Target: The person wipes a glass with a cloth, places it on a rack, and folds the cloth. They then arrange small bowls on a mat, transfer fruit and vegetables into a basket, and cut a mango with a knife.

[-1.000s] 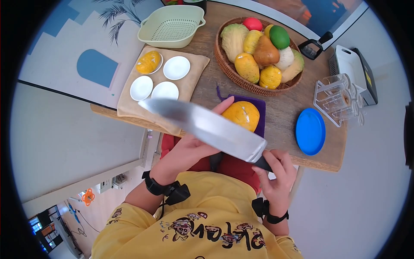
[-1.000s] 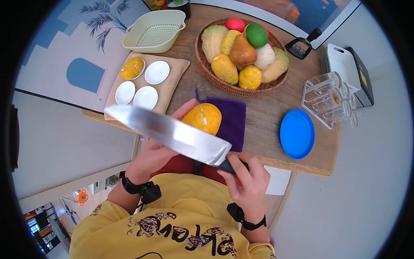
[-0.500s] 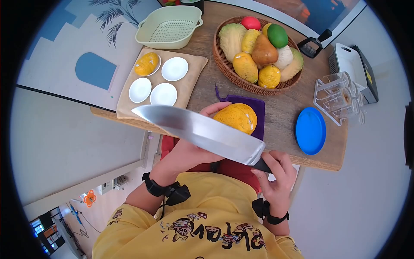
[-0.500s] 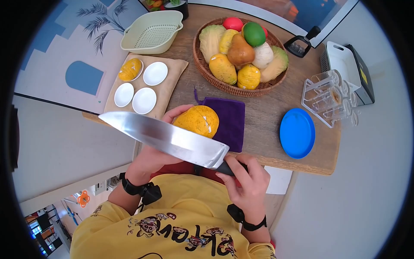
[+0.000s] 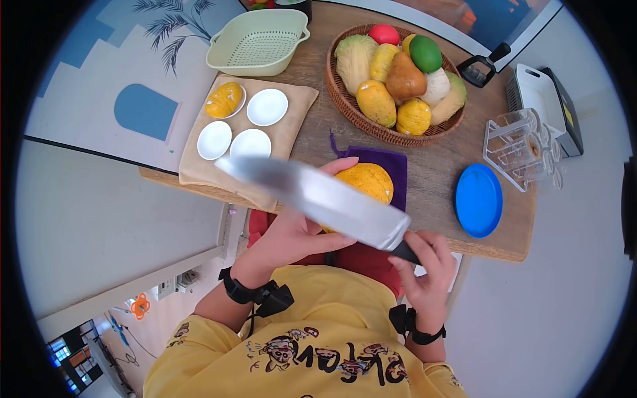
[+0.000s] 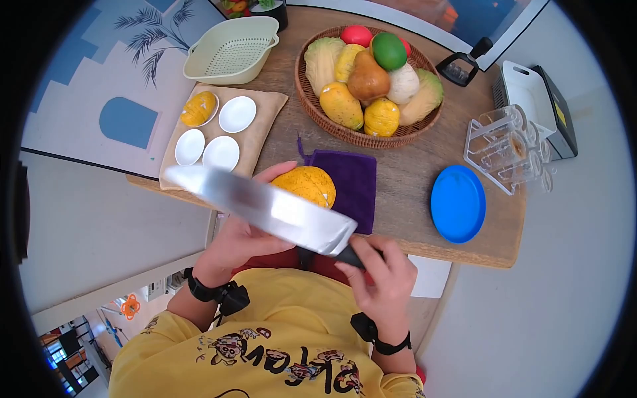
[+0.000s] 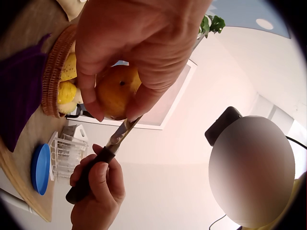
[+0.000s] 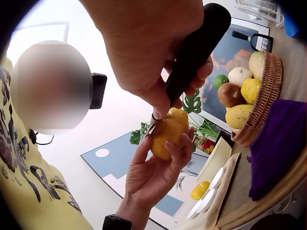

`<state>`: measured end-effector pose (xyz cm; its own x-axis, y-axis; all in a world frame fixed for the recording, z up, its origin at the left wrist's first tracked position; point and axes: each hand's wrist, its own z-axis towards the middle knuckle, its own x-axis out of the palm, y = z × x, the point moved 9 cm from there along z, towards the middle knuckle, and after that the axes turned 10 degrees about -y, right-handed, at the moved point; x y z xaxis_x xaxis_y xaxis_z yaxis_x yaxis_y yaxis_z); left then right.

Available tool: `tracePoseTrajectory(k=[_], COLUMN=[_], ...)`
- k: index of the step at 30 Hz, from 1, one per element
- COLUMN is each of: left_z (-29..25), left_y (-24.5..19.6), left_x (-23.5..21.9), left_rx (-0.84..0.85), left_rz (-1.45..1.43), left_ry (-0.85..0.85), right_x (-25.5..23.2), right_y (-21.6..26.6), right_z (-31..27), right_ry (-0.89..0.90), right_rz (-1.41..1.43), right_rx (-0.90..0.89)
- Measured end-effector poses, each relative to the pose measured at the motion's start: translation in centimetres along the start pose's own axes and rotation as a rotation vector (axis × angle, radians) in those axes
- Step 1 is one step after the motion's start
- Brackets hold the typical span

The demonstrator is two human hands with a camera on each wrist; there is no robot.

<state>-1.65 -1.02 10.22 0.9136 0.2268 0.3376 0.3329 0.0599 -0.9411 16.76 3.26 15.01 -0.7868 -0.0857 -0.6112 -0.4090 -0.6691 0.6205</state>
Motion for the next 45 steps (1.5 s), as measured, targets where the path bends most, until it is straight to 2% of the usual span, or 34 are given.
tracePoseTrajectory(k=[1,2,3,4,6,8,9,12,13,14,16,17,20,22,23,25,27,28,29,33,35,37,39,41,42,43,45], left_z=[-0.2,-0.7,-0.5,-0.5,-0.5,-0.9,-0.6,-0.2,-0.4,-0.8,-0.7,-0.7,-1.0,-1.2,-0.4,-0.4,-0.5,-0.5,-0.5,-0.5,-0.8,-0.7,-0.5,-0.5,-0.6,-0.5,-0.2], left_y=[0.3,0.9,0.4,0.0,-0.3,1.2,1.0,0.6,0.6,1.1,0.3,-0.1,-0.2,1.2,0.1,0.4,0.1,-0.1,-0.4,-0.5,0.7,0.8,0.6,0.3,1.0,0.5,-0.4], left_x=[-0.1,-0.4,-0.3,0.0,0.2,-0.3,-0.1,0.1,0.2,0.2,0.5,0.6,0.9,-0.5,-0.3,0.1,0.1,0.3,0.3,0.6,0.0,-0.1,-0.1,0.0,-0.1,-0.1,0.1], left_rx=[-0.053,-0.124,-0.071,-0.082,-0.094,-0.244,-0.184,-0.082,-0.083,-0.17,-0.203,-0.22,-0.218,-0.218,-0.053,-0.079,-0.096,-0.112,-0.123,-0.123,-0.158,-0.138,-0.135,-0.125,-0.171,-0.134,-0.054], left_rz=[-0.109,-0.142,-0.078,-0.136,-0.194,-0.19,-0.201,0.007,0.008,-0.119,-0.177,-0.206,-0.244,-0.231,-0.13,-0.186,-0.175,-0.166,-0.204,-0.188,-0.14,-0.073,-0.066,-0.052,-0.19,-0.168,-0.057], left_ry=[-0.039,-0.055,-0.015,-0.026,-0.037,-0.086,-0.065,0.025,0.025,-0.015,-0.028,-0.035,0.009,-0.128,-0.117,0.037,0.04,0.042,-0.046,-0.007,-0.047,-0.052,-0.048,-0.045,-0.086,-0.101,-0.041], right_x=[0.1,-0.4,-0.8,-1.0,-1.1,-0.7,-0.8,-0.3,-0.2,-0.5,-1.1,-1.1,-1.5,-1.1,-1.2,-0.5,-0.4,-0.6,-1.0,-1.5,-1.6,-0.8,-0.5,-0.7,-0.9,-0.8,-1.2], right_y=[-0.3,-1.5,-2.4,-2.7,-2.3,-1.2,-0.9,0.3,0.0,-1.1,-2.6,-2.8,-2.5,-1.0,-0.6,0.5,0.2,-0.3,-0.8,-2.5,-1.8,0.2,0.5,-0.1,-0.8,-1.0,-3.1], right_z=[-0.1,-0.1,-0.2,0.0,0.0,0.1,0.2,0.2,0.1,0.0,0.0,0.0,0.2,0.3,0.3,0.1,0.0,0.1,0.1,0.1,0.3,0.4,0.2,0.1,0.1,0.1,-0.1], right_ry=[-0.001,-0.052,-0.103,-0.117,-0.104,-0.057,-0.057,-0.014,-0.014,-0.058,-0.114,-0.115,-0.162,-0.073,-0.074,0.007,0.009,-0.037,-0.083,-0.133,-0.119,-0.022,0.013,-0.042,-0.079,-0.08,-0.116], right_rz=[0.001,-0.015,-0.031,-0.038,-0.036,-0.019,-0.02,0.038,0.039,0.022,-0.009,-0.009,-0.013,0.031,0.03,0.072,0.078,0.043,0.009,0.014,0.006,0.077,0.072,0.044,0.033,0.034,0.019], right_rx=[0.0,0.081,0.161,0.189,0.15,0.05,0.052,-0.008,-0.007,0.054,0.218,0.218,0.132,0.034,0.037,-0.006,-0.011,0.003,0.017,0.195,0.132,-0.006,-0.007,0.019,0.039,0.038,0.234])
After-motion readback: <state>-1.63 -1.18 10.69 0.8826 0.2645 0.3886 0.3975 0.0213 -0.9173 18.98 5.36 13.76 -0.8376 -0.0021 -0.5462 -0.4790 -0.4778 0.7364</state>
